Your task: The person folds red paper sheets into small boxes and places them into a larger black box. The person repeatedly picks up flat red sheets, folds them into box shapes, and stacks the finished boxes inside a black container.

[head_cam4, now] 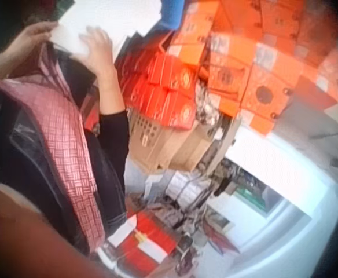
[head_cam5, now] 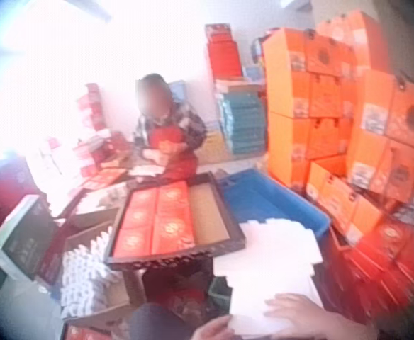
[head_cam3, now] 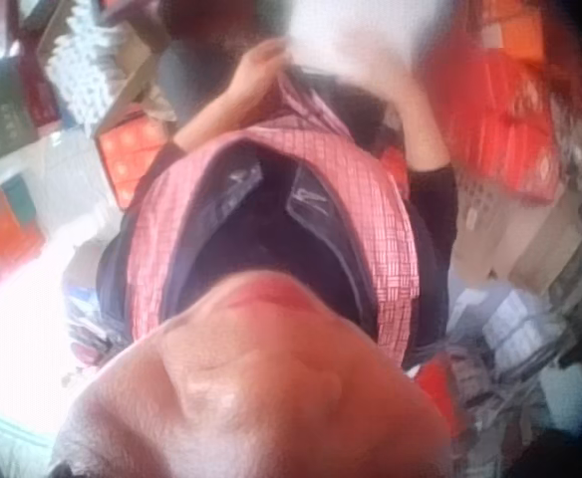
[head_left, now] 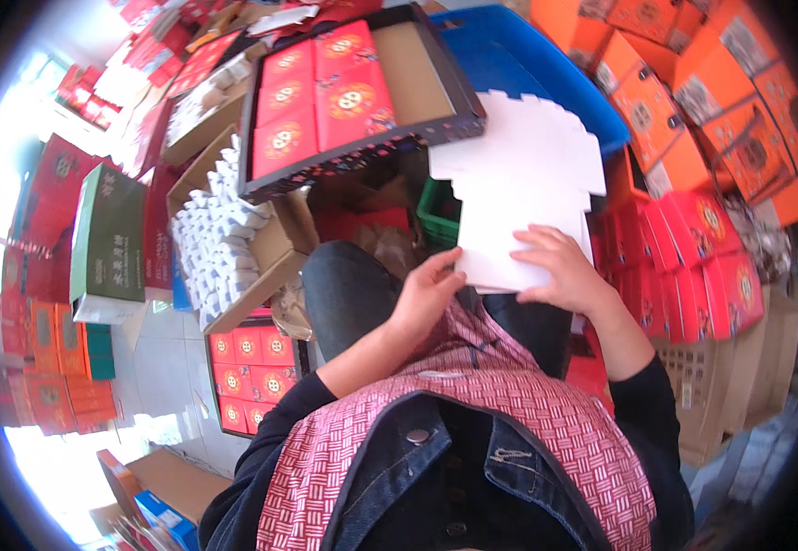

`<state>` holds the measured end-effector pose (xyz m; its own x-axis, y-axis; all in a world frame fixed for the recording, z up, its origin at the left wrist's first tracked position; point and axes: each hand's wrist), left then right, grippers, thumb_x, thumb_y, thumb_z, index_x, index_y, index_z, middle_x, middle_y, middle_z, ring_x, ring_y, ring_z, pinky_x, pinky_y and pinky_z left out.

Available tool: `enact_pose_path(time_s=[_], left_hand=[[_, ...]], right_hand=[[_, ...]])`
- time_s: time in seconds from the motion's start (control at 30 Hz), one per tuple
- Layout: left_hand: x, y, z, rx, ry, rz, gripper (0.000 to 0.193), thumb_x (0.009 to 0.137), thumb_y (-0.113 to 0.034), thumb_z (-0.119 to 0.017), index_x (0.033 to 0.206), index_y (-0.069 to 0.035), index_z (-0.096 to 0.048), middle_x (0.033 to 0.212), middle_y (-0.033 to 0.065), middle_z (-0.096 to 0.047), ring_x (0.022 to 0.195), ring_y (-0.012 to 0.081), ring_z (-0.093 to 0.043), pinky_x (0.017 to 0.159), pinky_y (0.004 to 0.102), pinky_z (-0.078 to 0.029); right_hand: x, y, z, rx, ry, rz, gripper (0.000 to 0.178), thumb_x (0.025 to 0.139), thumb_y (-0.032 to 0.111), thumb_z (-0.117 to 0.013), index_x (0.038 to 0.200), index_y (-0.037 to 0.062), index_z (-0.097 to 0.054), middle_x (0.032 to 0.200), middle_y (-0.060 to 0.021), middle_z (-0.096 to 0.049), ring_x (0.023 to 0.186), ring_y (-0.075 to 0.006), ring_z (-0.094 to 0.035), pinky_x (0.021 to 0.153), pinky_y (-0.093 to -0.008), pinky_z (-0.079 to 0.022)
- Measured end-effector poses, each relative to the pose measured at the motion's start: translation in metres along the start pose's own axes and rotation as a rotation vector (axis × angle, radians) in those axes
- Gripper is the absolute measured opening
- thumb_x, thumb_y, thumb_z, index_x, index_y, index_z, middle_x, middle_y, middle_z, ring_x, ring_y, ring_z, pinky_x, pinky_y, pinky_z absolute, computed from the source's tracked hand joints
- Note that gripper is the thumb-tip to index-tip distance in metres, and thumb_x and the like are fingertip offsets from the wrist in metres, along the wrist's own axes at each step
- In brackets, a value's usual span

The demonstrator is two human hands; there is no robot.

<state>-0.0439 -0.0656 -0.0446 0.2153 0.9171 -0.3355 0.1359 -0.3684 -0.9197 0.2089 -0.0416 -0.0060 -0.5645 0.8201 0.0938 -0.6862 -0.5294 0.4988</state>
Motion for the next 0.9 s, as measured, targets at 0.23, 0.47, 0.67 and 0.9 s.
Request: enact_pose_path(time_s=[0.23, 0.47, 0.67, 0.9], left_hand=[[-0.001, -0.005, -0.005, -0.009, 0.007, 0.029, 0.050, 0.089, 0.000, -0.055, 0.137, 0.004, -0.042, 0.119, 0.0107, -0.058, 0.106, 0.0164, -0.056, 0.094, 0.0276, -0.044], [-0.003, 0.000, -0.005, -0.114, 0.056, -0.019, 0.049, 0.092, 0.003, -0.048, 0.139, 0.007, -0.036, 0.121, 0.0125, -0.057, 0.106, 0.0167, -0.057, 0.095, 0.0290, -0.045], [-0.006, -0.008, -0.008, -0.148, 0.039, 0.013, 0.052, 0.090, 0.008, -0.045, 0.140, 0.009, -0.032, 0.127, 0.0164, -0.053, 0.110, 0.0204, -0.056, 0.099, 0.0323, -0.045], [-0.012, -0.013, -0.007, -0.126, 0.024, 0.016, 0.055, 0.084, 0.015, -0.045, 0.138, 0.006, -0.039, 0.126, 0.0169, -0.055, 0.114, 0.0214, -0.055, 0.101, 0.0318, -0.042]], right_hand=[[-0.007, -0.016, 0.005, 0.109, 0.061, 0.054, 0.060, 0.060, 0.030, -0.082, 0.112, 0.0052, -0.065, 0.133, -0.0135, -0.053, 0.131, -0.0338, -0.040, 0.107, -0.0437, -0.032], [-0.002, -0.018, 0.014, 0.204, 0.146, 0.019, 0.059, 0.062, 0.012, -0.078, 0.118, 0.0030, -0.062, 0.140, -0.0118, -0.048, 0.136, -0.0306, -0.034, 0.110, -0.0394, -0.031], [-0.005, -0.008, 0.014, 0.192, 0.125, -0.016, 0.055, 0.063, 0.007, -0.076, 0.116, -0.0002, -0.063, 0.138, -0.0117, -0.050, 0.137, -0.0310, -0.035, 0.109, -0.0376, -0.034], [0.000, -0.013, 0.027, 0.242, 0.196, -0.009, 0.056, 0.061, 0.008, -0.079, 0.115, -0.0005, -0.063, 0.136, -0.0119, -0.052, 0.136, -0.0308, -0.037, 0.108, -0.0379, -0.035]])
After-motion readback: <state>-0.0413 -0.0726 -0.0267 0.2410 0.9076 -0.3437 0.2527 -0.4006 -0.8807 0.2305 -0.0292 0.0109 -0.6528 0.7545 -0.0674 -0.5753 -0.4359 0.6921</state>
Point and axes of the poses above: each hand's wrist, its own x-axis towards the middle knuckle, its own z-axis out of the back of the hand, y = z × x
